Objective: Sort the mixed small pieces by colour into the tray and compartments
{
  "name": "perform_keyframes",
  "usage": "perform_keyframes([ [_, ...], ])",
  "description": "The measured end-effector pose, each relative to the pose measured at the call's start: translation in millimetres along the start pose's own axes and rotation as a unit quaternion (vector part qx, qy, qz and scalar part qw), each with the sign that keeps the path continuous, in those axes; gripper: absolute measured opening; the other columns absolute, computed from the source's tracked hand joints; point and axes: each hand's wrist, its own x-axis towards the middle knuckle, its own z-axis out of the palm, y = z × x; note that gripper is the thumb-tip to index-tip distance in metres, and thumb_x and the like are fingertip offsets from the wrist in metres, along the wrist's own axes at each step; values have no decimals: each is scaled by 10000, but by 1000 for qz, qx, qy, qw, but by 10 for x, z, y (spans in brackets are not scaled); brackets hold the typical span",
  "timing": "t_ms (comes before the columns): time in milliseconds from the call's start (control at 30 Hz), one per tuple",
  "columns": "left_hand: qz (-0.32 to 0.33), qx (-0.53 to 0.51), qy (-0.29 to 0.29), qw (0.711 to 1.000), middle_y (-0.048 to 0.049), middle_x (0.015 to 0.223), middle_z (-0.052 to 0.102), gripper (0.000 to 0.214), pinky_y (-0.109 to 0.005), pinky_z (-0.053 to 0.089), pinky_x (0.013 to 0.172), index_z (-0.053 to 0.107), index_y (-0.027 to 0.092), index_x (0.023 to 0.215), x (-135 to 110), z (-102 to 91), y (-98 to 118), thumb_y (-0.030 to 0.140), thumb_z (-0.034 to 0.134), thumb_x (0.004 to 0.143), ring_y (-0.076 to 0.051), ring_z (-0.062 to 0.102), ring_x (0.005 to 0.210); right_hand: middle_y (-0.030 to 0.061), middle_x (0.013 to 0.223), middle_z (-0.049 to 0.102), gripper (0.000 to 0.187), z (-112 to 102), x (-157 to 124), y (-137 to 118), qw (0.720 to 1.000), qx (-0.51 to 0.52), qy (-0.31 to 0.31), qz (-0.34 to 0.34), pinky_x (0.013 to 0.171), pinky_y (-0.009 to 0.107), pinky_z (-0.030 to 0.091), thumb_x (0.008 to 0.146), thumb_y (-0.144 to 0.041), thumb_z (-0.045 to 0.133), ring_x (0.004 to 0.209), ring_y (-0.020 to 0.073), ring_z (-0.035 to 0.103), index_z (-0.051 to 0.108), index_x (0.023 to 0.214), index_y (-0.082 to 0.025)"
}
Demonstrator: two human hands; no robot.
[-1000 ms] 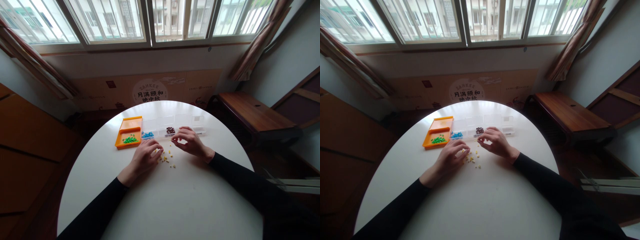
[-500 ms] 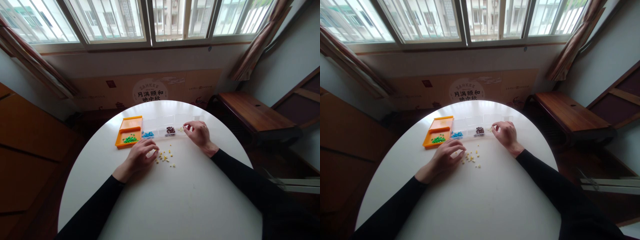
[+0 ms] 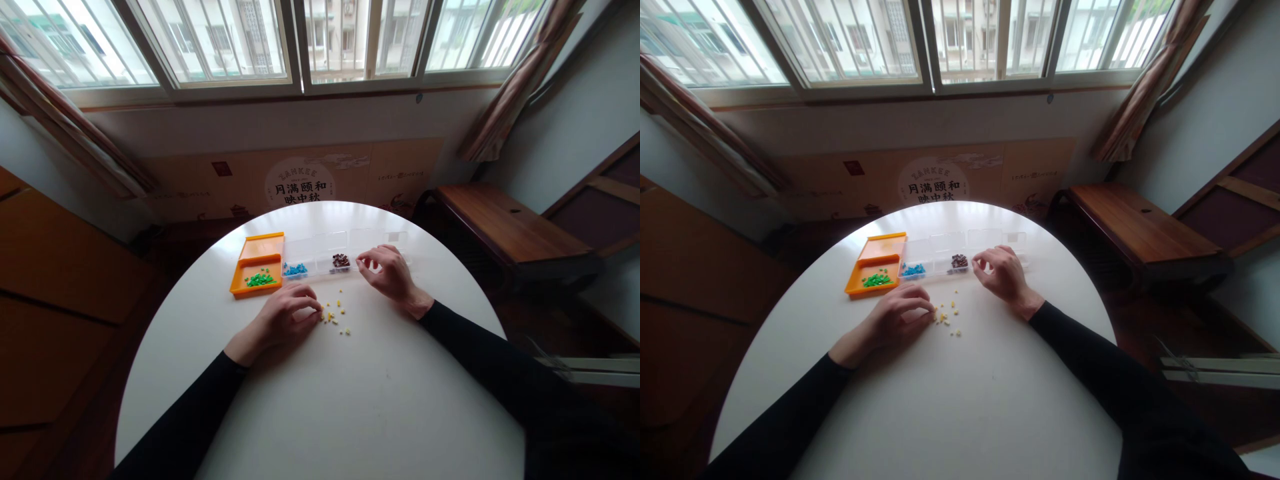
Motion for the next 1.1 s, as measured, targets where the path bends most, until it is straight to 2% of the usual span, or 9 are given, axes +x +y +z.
perform_keyframes([
  [133,-23,-27,9,999,-68,959,772,122,-303,552,793,815,228,971,-2,33,-58,296,739,1038,-184,700,842,-28,743,702,114,-1,-9,-53,999,34,-17,-36,998,409,491,1018,-235,688,669,163,625,753,925,-242],
  [233,-62,-63,46,995,-66,936,782,148,-314,549,793,824,221,969,23,50,-51,326,750,1042,-179,692,805,-26,760,707,111,1,-16,-130,994,68,-39,-79,986,403,509,1022,-214,683,689,164,623,744,935,-248],
  [367,-141,-132,111,975,-61,928,790,198,-321,559,795,818,214,941,81,105,25,384,768,1031,-187,701,821,-18,819,748,67,31,-27,-272,979,112,-71,-152,986,397,534,1019,-215,707,760,175,671,738,977,-258],
  [500,-193,-174,134,956,-55,926,794,257,-308,561,768,818,214,908,124,176,88,441,772,1019,-193,709,843,-13,863,774,37,78,-44,-374,966,137,-95,-195,1031,406,541,1018,-261,751,783,176,707,736,1052,-258],
  [667,-201,-180,131,954,-55,893,796,284,-298,563,741,841,211,910,142,206,104,469,778,1012,-185,709,807,-14,870,781,80,123,-57,-390,965,144,-84,-203,1025,388,547,1019,-292,775,769,164,711,732,1077,-257],
  [767,-190,-181,127,957,-55,875,800,298,-298,566,719,842,205,913,156,219,115,473,768,1021,-185,715,788,-11,865,781,38,129,-57,-390,968,136,-95,-189,1040,392,550,1039,-302,745,783,168,721,734,1041,-266],
  [967,-166,-172,133,962,-54,884,807,292,-316,580,731,833,206,919,179,247,145,462,757,1034,-194,728,800,-22,824,761,84,118,-53,-419,969,136,-105,-175,1052,399,553,1053,-284,708,767,164,714,730,972,-274],
  [1100,-162,-155,137,965,-72,966,808,299,-349,593,828,838,208,983,164,209,143,442,683,1085,-212,741,906,-17,845,777,70,106,-48,-403,969,150,-104,-168,1049,402,554,1052,-271,709,773,167,717,744,991,-274],
])
